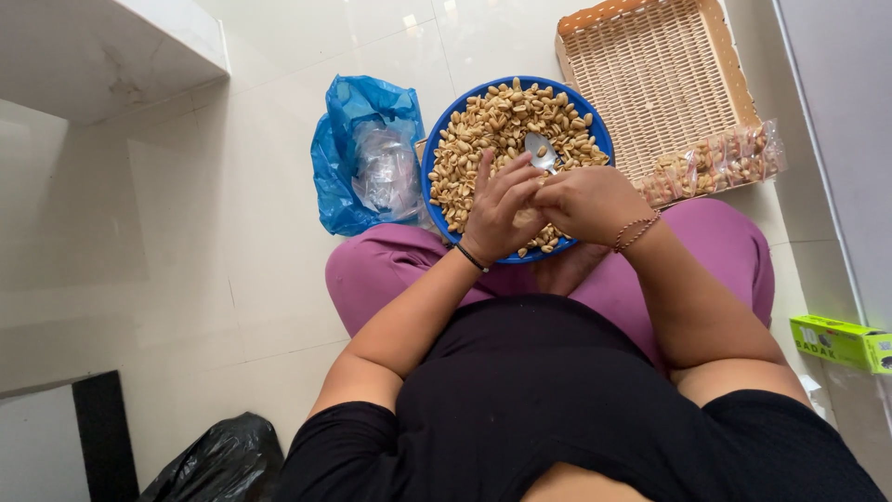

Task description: A person sits on the floor peeling nuts from a large bowl and preparing them for packaging.

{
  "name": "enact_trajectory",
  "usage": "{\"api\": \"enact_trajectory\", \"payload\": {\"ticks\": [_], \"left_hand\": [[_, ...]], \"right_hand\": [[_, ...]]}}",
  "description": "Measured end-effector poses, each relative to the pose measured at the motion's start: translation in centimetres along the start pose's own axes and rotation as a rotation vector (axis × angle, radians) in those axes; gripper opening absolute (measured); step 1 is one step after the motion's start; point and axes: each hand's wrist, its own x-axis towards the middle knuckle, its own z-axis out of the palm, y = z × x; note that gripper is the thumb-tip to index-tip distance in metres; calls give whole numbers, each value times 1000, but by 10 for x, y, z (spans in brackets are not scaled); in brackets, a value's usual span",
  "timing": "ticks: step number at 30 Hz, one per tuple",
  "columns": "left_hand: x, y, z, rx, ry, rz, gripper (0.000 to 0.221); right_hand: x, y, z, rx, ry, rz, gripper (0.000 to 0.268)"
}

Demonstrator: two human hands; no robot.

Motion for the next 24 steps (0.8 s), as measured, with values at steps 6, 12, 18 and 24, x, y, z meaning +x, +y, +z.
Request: {"api": "enact_trajectory", "payload": {"ticks": [6,12,18,24], "left_hand": [[-16,-16,2,80,-75,-131,41],[-10,0,2,9,-218,-276,35],[-19,-12,4,-77,-99,-285,17],[-28,-51,-20,-76,26,-387,23]], "right_hand": [[-1,-18,-22,-168,95,-40,4],[5,-15,-15,-192,130,-62,11],[3,-15,-43,34,46,-43,10],[-12,49,-44,-78,-476,504,51]]}}
